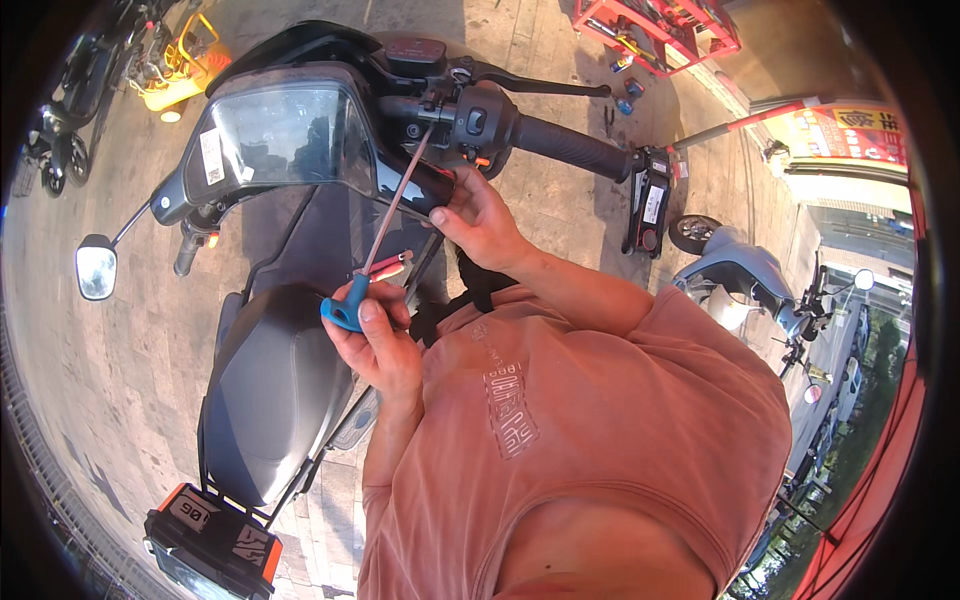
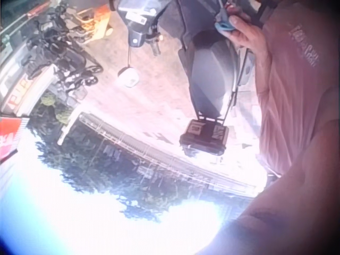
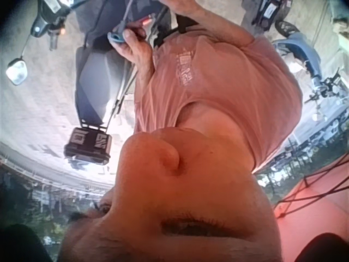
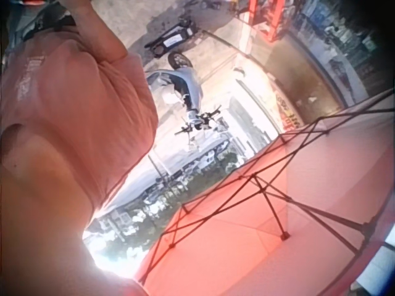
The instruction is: The person uses a red-handled screwdriver to loosen and remove screws from the scooter's front fairing and handlebar area. They detach the front panel, set it aside, and continue unscrewing components around the handlebars and instrument cluster. The person then retrieves a blue-handled screwdriver from a red tool cart and uses it to adjust additional screws on the handlebar assembly.
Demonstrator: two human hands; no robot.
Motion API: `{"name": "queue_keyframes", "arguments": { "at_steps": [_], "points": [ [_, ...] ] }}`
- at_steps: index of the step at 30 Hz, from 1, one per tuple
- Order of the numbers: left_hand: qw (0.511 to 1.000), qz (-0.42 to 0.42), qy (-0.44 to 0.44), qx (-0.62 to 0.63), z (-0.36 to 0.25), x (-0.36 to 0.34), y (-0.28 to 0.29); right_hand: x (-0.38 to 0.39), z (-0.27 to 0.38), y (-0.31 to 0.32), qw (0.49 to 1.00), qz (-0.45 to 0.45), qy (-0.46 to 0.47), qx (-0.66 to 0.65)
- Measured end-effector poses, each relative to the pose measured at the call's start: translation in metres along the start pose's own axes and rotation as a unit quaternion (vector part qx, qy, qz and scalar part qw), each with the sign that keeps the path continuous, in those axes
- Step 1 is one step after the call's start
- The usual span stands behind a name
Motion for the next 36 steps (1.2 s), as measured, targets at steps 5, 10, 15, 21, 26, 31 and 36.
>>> {"name": "queue_keyframes", "arguments": {
  "at_steps": [5,10,15,21,26,31,36],
  "points": [
    [0.999,-0.015,0.015,-0.031,0.001,0.008,-0.004,-0.002,0.000,0.001,0.999,0.025,0.008,0.028],
    [0.999,-0.019,0.002,-0.042,0.004,0.008,-0.008,-0.002,-0.001,0.002,0.999,0.027,0.012,0.023],
    [0.995,-0.049,0.080,0.039,0.002,0.016,-0.016,-0.004,0.002,0.005,0.999,0.037,-0.009,0.037],
    [0.997,0.064,0.027,-0.038,0.010,0.020,-0.018,-0.005,0.008,0.005,0.998,0.045,-0.004,0.037],
    [0.988,0.143,0.058,0.017,0.017,0.007,0.003,-0.004,0.009,0.004,0.998,0.029,-0.010,0.048],
    [0.960,0.040,0.235,0.149,0.011,0.008,0.004,-0.004,0.010,0.004,0.997,0.040,-0.025,0.053],
    [0.973,0.050,0.206,0.094,0.023,0.008,-0.008,-0.005,0.010,0.003,0.998,0.034,-0.014,0.043]
  ]
}}
Point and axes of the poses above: each hand's wrist, its own x-axis away from the middle knuckle, its own y-axis out of the back of the hand, z = x × y, the point moved 2 cm from there along -x, towards the middle knuckle, and after that the axes turned 3 degrees about x, right-handed, at the moved point
